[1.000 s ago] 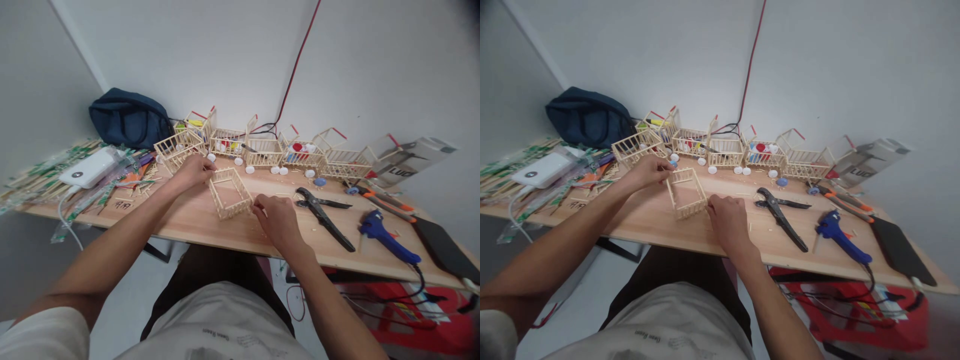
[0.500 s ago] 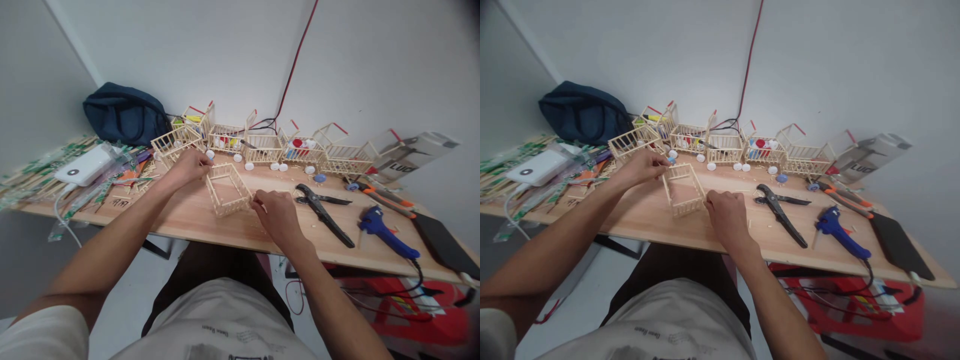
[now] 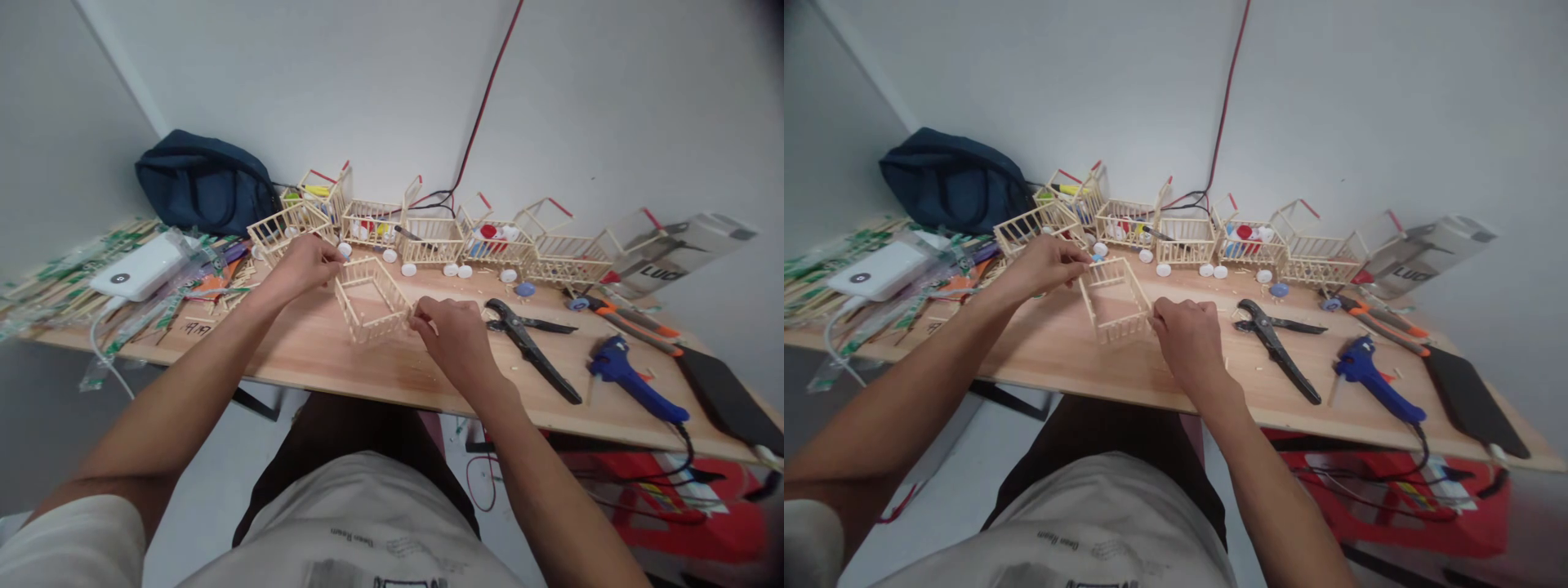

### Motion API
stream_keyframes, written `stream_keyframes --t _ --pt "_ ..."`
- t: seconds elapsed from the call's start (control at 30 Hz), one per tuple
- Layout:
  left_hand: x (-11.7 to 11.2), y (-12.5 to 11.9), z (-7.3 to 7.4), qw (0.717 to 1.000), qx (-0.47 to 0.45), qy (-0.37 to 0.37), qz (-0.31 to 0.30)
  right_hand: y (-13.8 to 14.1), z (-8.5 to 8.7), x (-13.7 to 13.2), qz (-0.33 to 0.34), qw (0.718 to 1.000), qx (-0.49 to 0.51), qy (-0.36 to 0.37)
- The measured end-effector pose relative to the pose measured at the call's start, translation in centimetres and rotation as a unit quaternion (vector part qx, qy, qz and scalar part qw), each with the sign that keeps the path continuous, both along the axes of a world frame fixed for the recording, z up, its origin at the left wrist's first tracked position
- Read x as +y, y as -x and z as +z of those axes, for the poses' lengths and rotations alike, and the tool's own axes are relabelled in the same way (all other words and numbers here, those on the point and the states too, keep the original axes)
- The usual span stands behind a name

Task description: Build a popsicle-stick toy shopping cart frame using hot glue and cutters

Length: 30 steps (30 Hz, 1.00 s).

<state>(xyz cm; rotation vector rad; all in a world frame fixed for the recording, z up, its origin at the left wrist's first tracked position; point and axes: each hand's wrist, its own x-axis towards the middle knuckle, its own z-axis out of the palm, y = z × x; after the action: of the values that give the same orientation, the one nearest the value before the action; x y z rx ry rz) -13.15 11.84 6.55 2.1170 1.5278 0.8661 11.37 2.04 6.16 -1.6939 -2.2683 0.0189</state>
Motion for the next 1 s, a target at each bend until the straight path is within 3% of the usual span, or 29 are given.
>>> stream_keyframes --t 0.3,0.43,0.57,0.67,0.8,1.0 --pt "0.5 0.5 1.1 1.000 -0.005 -0.018 0.011 0.1 1.0 1.0 0.014 0.999 -0.002 -0.044" --pt "0.5 0.6 2.4 0.999 -0.021 -0.016 0.023 -0.1 3.1 1.3 0.034 0.997 0.023 -0.067" --pt "0.1 0.7 4.6 0.997 -0.011 -0.021 0.070 -0.4 5.5 1.8 0.078 0.991 0.050 -0.096" --pt "-0.2 0.8 5.8 0.996 -0.005 -0.025 0.080 -0.4 6.5 2.3 0.071 0.990 0.043 -0.113" --pt "-0.3 0.9 5.5 0.997 -0.005 -0.014 0.074 -0.8 5.9 3.3 0.075 0.992 0.052 -0.086" --pt "-1.3 0.1 3.1 0.997 0.048 -0.038 0.046 -2.4 2.9 4.9 0.081 0.993 0.070 -0.053"
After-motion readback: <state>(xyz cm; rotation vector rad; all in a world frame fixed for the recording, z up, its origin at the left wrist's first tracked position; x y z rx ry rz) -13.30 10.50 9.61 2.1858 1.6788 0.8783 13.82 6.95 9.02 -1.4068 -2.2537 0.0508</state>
